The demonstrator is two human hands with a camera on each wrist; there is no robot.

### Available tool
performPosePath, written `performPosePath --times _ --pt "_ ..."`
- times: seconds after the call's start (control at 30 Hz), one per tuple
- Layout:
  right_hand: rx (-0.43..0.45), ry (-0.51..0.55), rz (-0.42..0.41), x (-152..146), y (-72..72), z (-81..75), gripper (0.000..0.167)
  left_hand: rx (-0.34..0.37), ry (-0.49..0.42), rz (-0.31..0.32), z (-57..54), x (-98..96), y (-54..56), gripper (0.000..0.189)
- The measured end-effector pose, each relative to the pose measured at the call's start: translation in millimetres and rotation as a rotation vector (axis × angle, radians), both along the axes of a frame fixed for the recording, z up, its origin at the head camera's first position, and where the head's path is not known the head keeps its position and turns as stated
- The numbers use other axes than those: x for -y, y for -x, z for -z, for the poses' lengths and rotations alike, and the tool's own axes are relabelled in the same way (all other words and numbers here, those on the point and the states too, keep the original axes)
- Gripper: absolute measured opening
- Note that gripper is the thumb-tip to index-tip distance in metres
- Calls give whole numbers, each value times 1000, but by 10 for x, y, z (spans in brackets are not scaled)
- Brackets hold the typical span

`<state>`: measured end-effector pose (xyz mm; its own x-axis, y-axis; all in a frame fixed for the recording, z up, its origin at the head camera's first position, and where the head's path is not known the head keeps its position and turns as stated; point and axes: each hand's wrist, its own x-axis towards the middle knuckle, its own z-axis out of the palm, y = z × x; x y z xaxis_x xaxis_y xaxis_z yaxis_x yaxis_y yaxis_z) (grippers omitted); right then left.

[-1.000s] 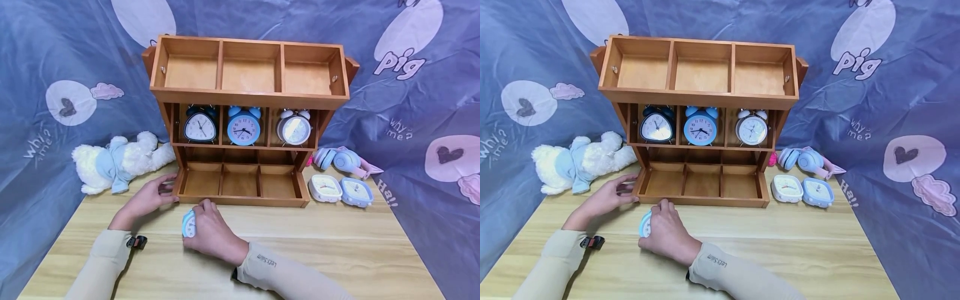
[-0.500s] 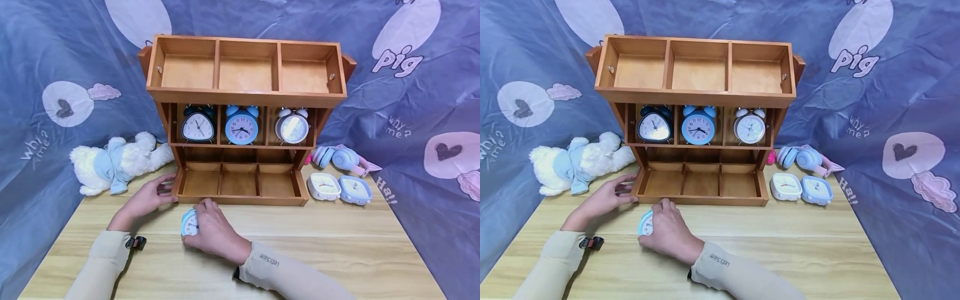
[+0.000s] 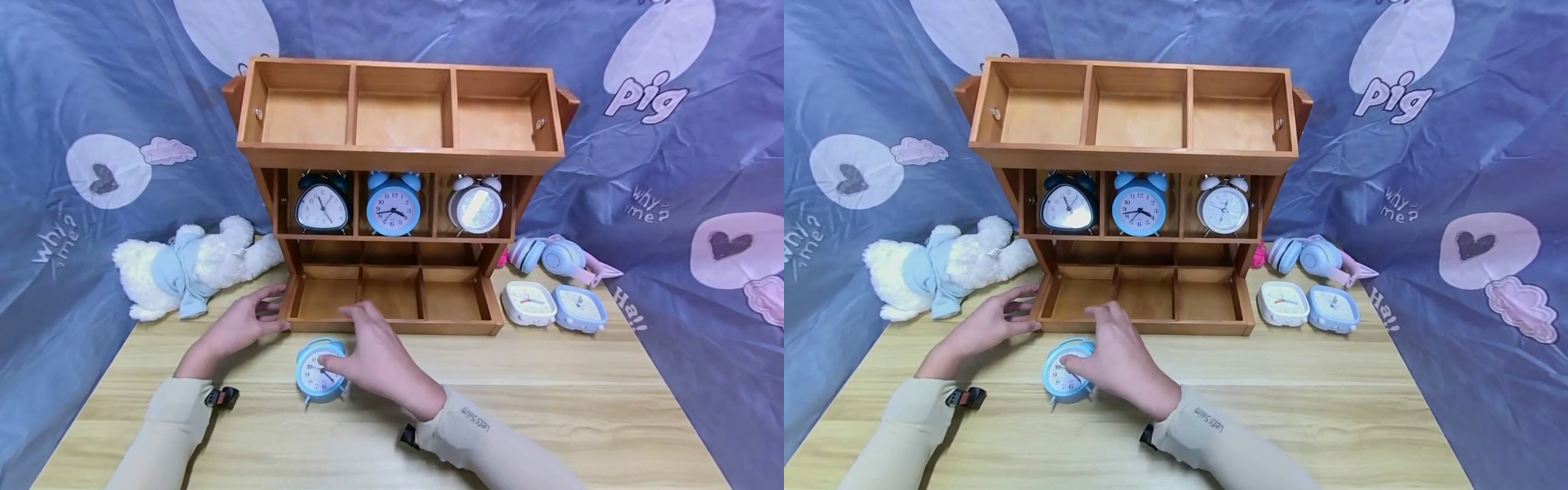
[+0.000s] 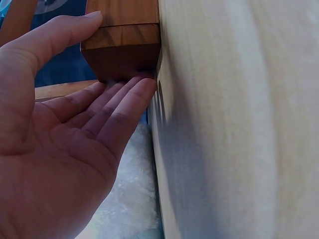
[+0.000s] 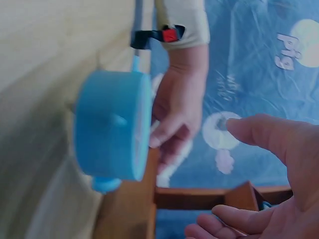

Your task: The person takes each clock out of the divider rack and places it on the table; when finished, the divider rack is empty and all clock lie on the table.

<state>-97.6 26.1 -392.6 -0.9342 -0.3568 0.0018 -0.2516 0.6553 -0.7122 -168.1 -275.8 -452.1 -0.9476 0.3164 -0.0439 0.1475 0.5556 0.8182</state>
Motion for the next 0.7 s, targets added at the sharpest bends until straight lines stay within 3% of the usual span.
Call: performPosePath --times 0.23,0.57,0.7 --pt "-43 94 106 -333 24 -235 90 10 -19 3 -7 -8 2 85" --pt "-250 155 241 -946 103 -605 87 12 -30 -4 8 -22 22 85" --pt "-300 172 314 -1152 216 -677 85 21 -18 -12 20 -2 -6 86"
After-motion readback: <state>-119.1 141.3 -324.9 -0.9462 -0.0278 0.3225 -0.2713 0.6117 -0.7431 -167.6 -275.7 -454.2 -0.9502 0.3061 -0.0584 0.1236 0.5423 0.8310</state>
